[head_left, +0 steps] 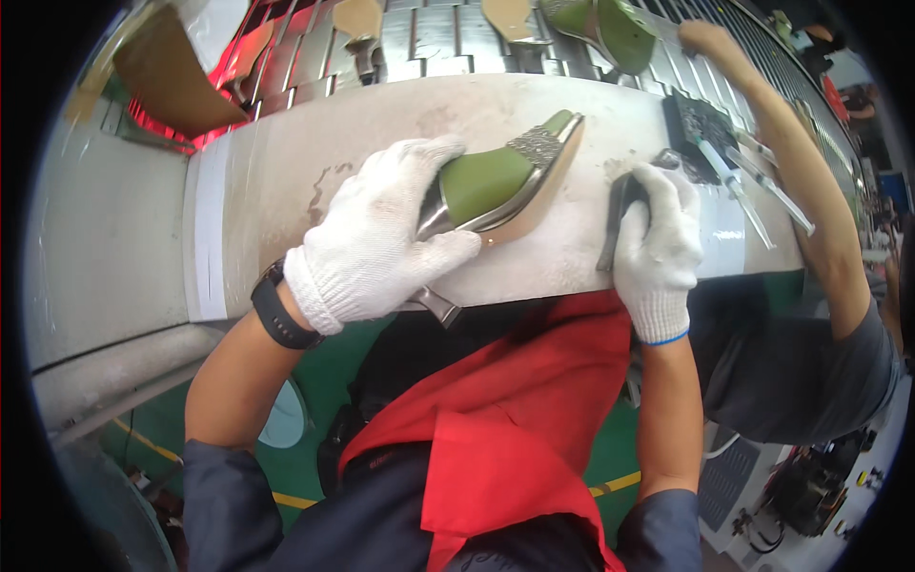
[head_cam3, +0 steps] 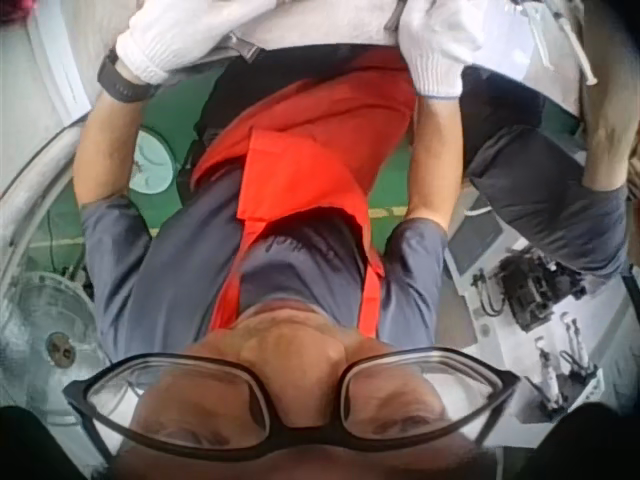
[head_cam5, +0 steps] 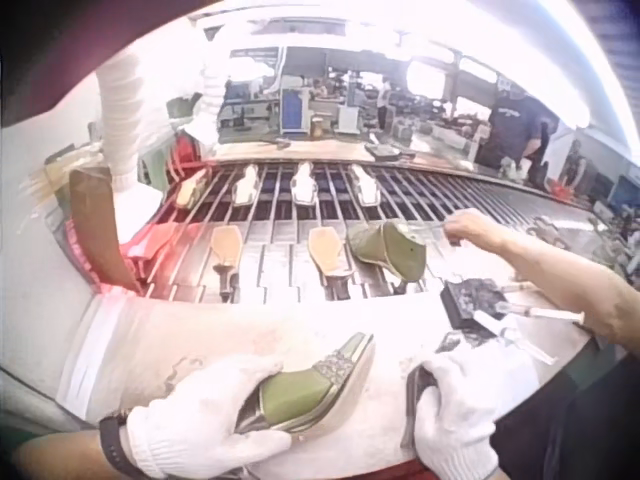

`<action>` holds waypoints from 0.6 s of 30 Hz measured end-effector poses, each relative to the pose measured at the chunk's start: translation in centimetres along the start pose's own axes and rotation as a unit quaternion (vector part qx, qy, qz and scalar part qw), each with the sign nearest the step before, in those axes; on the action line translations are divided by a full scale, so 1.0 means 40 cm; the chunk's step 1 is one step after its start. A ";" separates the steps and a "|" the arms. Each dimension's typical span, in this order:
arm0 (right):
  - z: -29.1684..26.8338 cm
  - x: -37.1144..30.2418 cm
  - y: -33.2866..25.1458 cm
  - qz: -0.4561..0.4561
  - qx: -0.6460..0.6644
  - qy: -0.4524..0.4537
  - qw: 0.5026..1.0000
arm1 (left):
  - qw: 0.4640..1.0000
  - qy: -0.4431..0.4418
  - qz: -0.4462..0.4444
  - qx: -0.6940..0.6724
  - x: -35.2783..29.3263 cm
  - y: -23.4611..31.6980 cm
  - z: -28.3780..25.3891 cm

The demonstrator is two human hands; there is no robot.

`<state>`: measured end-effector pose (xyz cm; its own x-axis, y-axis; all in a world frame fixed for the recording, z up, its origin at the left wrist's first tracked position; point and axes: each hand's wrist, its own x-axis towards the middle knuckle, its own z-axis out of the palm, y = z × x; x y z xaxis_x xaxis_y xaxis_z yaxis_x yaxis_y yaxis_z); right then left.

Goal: The person assembles high-heeled shoes by taking shoe lasts and soles from a conveyor track, pressing each sole onto a shoe bottom by hand, and hammering along the edges with a hammer before placing the shoe back on the track.

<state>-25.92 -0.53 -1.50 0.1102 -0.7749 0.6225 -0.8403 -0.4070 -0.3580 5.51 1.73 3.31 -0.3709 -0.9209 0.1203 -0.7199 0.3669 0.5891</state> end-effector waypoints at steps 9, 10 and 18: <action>-0.084 0.032 -0.052 0.087 0.144 -0.167 0.971 | 0.994 -0.066 0.070 -0.048 0.111 0.034 0.011; -0.081 0.020 -0.067 0.118 0.244 -0.143 0.952 | 0.992 -0.051 0.101 -0.051 0.109 0.030 0.017; 0.008 -0.054 -0.169 0.310 0.588 -0.028 0.746 | 0.992 -0.057 0.112 -0.013 0.116 0.026 0.019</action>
<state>-20.31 3.75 -0.67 -0.0566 -0.9963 0.0640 0.3046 -0.0783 -0.9493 2.59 -2.04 3.86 -0.5850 -0.7948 0.1614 -0.5966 0.5564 0.5783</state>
